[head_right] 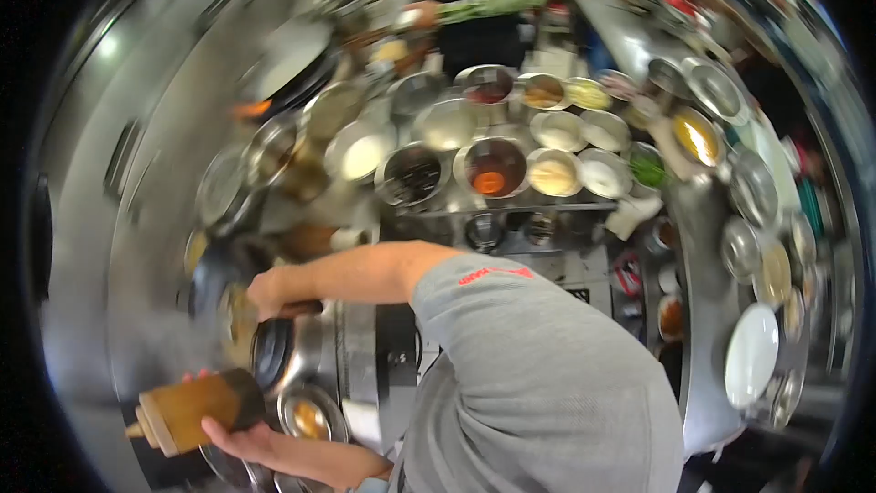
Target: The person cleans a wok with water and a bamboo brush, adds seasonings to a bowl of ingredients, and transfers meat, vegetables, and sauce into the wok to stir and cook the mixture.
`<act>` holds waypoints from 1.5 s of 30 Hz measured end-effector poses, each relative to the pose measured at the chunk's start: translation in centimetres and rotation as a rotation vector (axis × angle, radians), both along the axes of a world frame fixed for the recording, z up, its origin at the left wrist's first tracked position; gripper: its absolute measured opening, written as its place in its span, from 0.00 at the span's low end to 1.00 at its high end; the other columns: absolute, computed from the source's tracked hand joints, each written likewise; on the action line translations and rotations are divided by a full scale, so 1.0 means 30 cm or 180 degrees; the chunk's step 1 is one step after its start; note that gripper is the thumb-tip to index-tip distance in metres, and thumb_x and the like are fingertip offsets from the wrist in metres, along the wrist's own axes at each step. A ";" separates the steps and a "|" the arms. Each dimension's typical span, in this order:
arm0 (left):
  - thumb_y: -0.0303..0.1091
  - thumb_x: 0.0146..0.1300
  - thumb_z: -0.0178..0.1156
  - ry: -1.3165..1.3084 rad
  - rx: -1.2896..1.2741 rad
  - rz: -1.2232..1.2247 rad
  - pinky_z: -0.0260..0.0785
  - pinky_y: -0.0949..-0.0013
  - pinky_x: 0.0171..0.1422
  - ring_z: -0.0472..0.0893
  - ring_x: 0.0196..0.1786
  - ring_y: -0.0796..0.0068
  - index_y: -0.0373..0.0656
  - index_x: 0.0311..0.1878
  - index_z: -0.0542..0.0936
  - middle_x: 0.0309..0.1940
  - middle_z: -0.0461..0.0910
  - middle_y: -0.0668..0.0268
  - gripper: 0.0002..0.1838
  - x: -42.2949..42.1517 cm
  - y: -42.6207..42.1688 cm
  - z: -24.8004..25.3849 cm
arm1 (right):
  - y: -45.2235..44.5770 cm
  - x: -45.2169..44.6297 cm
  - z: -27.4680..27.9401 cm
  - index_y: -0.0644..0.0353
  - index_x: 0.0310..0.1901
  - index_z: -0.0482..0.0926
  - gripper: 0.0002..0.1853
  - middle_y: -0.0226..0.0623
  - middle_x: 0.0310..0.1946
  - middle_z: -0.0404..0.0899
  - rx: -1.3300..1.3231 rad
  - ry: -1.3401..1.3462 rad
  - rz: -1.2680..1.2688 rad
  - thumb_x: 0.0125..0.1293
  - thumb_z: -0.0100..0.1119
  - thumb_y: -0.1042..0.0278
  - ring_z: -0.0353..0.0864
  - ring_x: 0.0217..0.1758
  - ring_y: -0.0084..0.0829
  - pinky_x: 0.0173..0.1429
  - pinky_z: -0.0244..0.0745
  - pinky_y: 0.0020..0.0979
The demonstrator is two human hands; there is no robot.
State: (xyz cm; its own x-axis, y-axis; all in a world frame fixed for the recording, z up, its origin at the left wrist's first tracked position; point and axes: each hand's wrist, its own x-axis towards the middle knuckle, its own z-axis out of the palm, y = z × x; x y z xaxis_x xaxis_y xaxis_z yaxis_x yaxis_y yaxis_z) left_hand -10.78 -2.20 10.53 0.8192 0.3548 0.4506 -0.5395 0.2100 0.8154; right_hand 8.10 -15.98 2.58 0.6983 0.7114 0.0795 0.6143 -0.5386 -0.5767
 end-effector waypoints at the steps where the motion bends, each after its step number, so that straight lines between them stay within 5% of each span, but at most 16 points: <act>1: 0.52 0.53 0.67 -0.0104 -0.0040 -0.0134 0.68 0.54 0.65 0.72 0.62 0.55 0.33 0.70 0.58 0.64 0.68 0.54 0.48 0.027 -0.078 -0.020 | -0.144 -0.057 0.049 0.64 0.59 0.71 0.29 0.52 0.45 0.82 0.0297 0.0501 -0.0428 0.65 0.53 0.48 0.80 0.51 0.52 0.56 0.75 0.45; 5: 0.46 0.52 0.69 -0.0336 0.0427 -0.1109 0.72 0.53 0.61 0.75 0.58 0.53 0.32 0.68 0.61 0.59 0.72 0.49 0.45 0.169 -0.404 -0.149 | -0.803 -0.220 -0.084 0.58 0.63 0.69 0.28 0.39 0.30 0.81 0.2739 -0.0072 -0.1343 0.68 0.54 0.49 0.82 0.34 0.30 0.39 0.76 0.36; 6: 0.39 0.52 0.69 -0.0004 0.0288 -0.0911 0.75 0.55 0.55 0.77 0.53 0.56 0.31 0.66 0.64 0.56 0.74 0.51 0.41 0.184 -0.537 -0.194 | -1.041 -0.325 -0.076 0.58 0.60 0.72 0.24 0.36 0.36 0.83 0.2904 0.1292 -0.1946 0.66 0.59 0.56 0.82 0.38 0.28 0.37 0.78 0.31; 8: 0.29 0.53 0.66 0.0369 0.0367 -0.1454 0.75 0.59 0.52 0.78 0.48 0.64 0.33 0.63 0.68 0.51 0.76 0.58 0.33 0.281 -0.817 -0.247 | -1.445 -0.551 -0.111 0.59 0.62 0.71 0.25 0.32 0.38 0.81 0.3925 0.0488 -0.3565 0.64 0.62 0.64 0.79 0.32 0.21 0.34 0.77 0.23; 10: 0.30 0.59 0.66 0.0149 0.0742 -0.1215 0.72 0.65 0.53 0.77 0.49 0.69 0.35 0.60 0.70 0.50 0.76 0.62 0.27 0.328 -1.137 -0.281 | -1.846 -0.734 -0.258 0.66 0.57 0.72 0.22 0.33 0.31 0.81 0.2823 -0.1916 -0.5289 0.62 0.60 0.71 0.77 0.27 0.20 0.29 0.74 0.21; 12: 0.28 0.57 0.69 0.0144 0.0838 -0.1625 0.71 0.64 0.55 0.76 0.50 0.70 0.36 0.60 0.71 0.51 0.76 0.62 0.28 0.352 -1.369 -0.275 | -2.133 -0.842 -0.370 0.67 0.55 0.72 0.23 0.36 0.35 0.80 0.2391 -0.2365 -0.6046 0.58 0.63 0.71 0.79 0.32 0.22 0.35 0.76 0.25; 13: 0.28 0.57 0.69 0.0336 0.1113 -0.1862 0.71 0.64 0.56 0.77 0.50 0.70 0.36 0.60 0.71 0.51 0.76 0.61 0.28 0.375 -1.466 -0.284 | -2.175 -0.899 -0.330 0.65 0.59 0.69 0.33 0.44 0.43 0.78 0.1638 -0.1828 -0.6526 0.51 0.68 0.66 0.80 0.43 0.34 0.48 0.78 0.33; 16: 0.29 0.54 0.72 0.0426 0.1802 -0.2530 0.71 0.65 0.58 0.78 0.51 0.69 0.35 0.61 0.69 0.53 0.76 0.58 0.33 0.530 -1.684 -0.428 | -2.298 -0.944 -0.412 0.61 0.72 0.53 0.55 0.51 0.53 0.70 0.0107 -0.0930 -0.6007 0.43 0.76 0.61 0.71 0.59 0.49 0.63 0.68 0.42; 22: 0.48 0.42 0.79 -0.0005 0.3376 -0.1483 0.67 0.59 0.64 0.77 0.57 0.58 0.33 0.64 0.67 0.56 0.76 0.51 0.49 0.607 -1.867 -0.683 | -2.354 -0.934 -0.507 0.62 0.73 0.43 0.63 0.53 0.45 0.74 0.0533 -0.1254 -0.5598 0.39 0.78 0.63 0.75 0.52 0.53 0.56 0.72 0.45; 28: 0.43 0.41 0.79 0.0156 0.3860 -0.1885 0.63 0.57 0.67 0.73 0.62 0.55 0.33 0.65 0.63 0.59 0.72 0.48 0.50 0.625 -1.884 -0.800 | -2.386 -0.944 -0.454 0.63 0.74 0.40 0.65 0.52 0.45 0.75 0.0634 -0.2051 -0.5088 0.38 0.77 0.63 0.76 0.51 0.51 0.54 0.71 0.44; 31: 0.41 0.43 0.78 0.0067 0.3944 -0.1359 0.57 0.56 0.72 0.65 0.69 0.55 0.35 0.71 0.55 0.66 0.63 0.47 0.55 0.597 -1.836 -0.716 | -2.297 -0.950 -0.183 0.64 0.74 0.42 0.65 0.50 0.43 0.76 0.0587 -0.2462 -0.4785 0.38 0.77 0.62 0.77 0.47 0.49 0.52 0.71 0.44; 34: 0.37 0.45 0.77 -0.0145 0.3183 -0.2068 0.49 0.55 0.77 0.58 0.73 0.55 0.37 0.74 0.46 0.71 0.56 0.48 0.59 0.373 -1.773 -0.432 | -2.159 -0.907 0.085 0.67 0.74 0.43 0.64 0.48 0.40 0.77 0.0782 -0.2992 -0.3755 0.39 0.76 0.59 0.77 0.43 0.48 0.49 0.71 0.43; 37: 0.26 0.46 0.73 -0.0873 0.2482 -0.2904 0.44 0.57 0.79 0.54 0.75 0.64 0.37 0.75 0.40 0.73 0.53 0.52 0.60 0.214 -1.671 -0.226 | -1.894 -0.846 0.284 0.68 0.74 0.41 0.64 0.48 0.41 0.77 0.1181 -0.2198 -0.2795 0.41 0.75 0.57 0.76 0.42 0.47 0.50 0.71 0.41; 39: 0.27 0.50 0.70 -0.0859 0.2170 -0.2610 0.55 0.58 0.72 0.66 0.67 0.63 0.35 0.71 0.57 0.66 0.64 0.55 0.46 0.204 -1.525 -0.262 | -1.684 -0.765 0.293 0.69 0.74 0.39 0.64 0.51 0.44 0.77 0.1693 -0.1812 -0.1963 0.43 0.74 0.56 0.76 0.44 0.47 0.52 0.71 0.40; 42: 0.25 0.43 0.74 0.0503 0.2160 -0.2077 0.67 0.61 0.65 0.74 0.61 0.64 0.36 0.64 0.68 0.61 0.72 0.58 0.41 0.268 -1.130 -0.558 | -1.360 -0.596 0.236 0.67 0.74 0.35 0.67 0.56 0.54 0.73 0.2191 -0.0957 -0.0995 0.44 0.76 0.50 0.75 0.55 0.51 0.60 0.69 0.40; 45: 0.33 0.44 0.74 0.0537 0.1954 -0.1322 0.70 0.64 0.58 0.78 0.51 0.69 0.36 0.53 0.76 0.50 0.78 0.61 0.30 0.149 -0.847 -0.411 | -1.057 -0.446 0.161 0.62 0.75 0.39 0.69 0.55 0.63 0.69 0.2008 0.0174 -0.0357 0.40 0.80 0.47 0.73 0.63 0.49 0.64 0.69 0.38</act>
State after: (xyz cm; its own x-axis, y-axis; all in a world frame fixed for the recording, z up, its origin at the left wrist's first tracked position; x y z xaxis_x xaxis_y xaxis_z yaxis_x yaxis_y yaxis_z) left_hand -6.32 -27.63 -1.80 0.9061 -0.2718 0.3243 -0.3727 -0.1496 0.9158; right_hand -5.27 -47.70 7.41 0.7806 0.4620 0.4210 0.5348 -0.1450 -0.8324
